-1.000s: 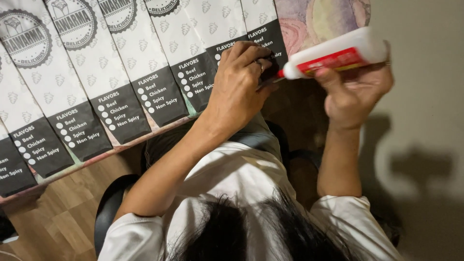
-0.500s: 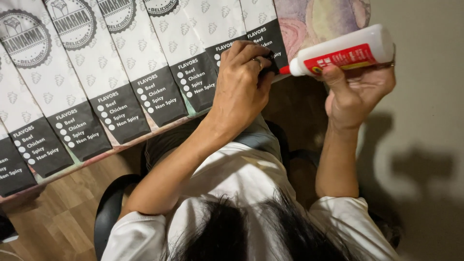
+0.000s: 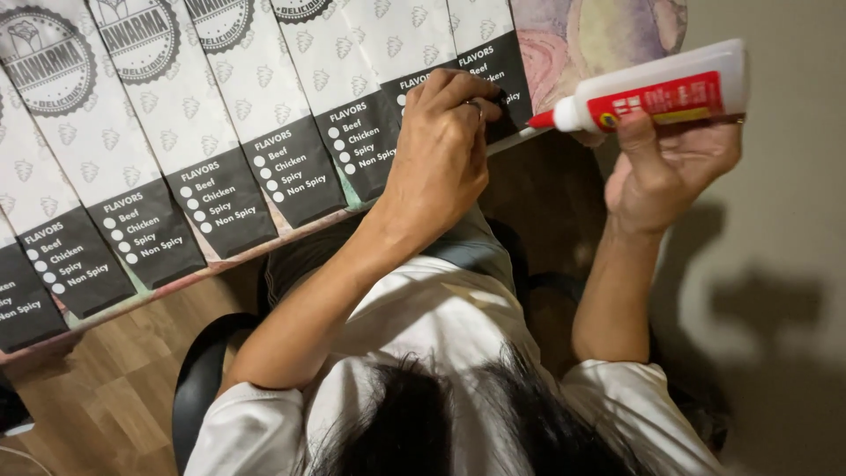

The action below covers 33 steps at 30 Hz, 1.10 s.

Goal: Folding the bottom flaps of paper food wrappers and applying glue to seal them.

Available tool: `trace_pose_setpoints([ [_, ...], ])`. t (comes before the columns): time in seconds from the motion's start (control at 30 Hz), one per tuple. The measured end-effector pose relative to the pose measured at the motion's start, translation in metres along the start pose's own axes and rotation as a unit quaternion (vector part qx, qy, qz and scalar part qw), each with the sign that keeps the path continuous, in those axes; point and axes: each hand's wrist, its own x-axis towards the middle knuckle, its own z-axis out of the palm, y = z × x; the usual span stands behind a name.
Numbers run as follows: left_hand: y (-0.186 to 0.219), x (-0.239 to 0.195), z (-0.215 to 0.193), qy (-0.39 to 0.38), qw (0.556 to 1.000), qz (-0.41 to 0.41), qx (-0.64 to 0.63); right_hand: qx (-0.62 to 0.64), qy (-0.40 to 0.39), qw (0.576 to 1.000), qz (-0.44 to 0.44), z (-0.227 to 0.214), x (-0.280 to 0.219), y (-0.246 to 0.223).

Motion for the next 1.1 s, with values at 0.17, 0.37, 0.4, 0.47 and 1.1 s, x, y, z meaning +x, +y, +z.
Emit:
trace_pose_setpoints([
  [0.17,0.000,0.002,-0.001,0.001,1.000,0.014,0.007,0.028,-0.009,0.999,0.030,0.035,-0.009,-0.013],
  [0.37,-0.005,0.000,0.004,0.000,0.999,0.035,0.025,0.026,0.016,0.999,0.010,0.011,-0.001,0.001],
  [0.4,-0.002,0.002,-0.002,0.002,0.999,0.035,0.024,0.026,0.014,1.000,0.009,0.003,0.002,0.004],
  [0.47,0.003,0.004,-0.013,-0.017,0.996,0.084,-0.028,0.036,0.014,0.998,-0.048,-0.014,0.007,0.013],
  [1.1,-0.005,-0.025,-0.069,-0.073,0.997,0.025,0.016,-0.031,-0.057,0.997,0.046,0.057,-0.023,-0.021],
])
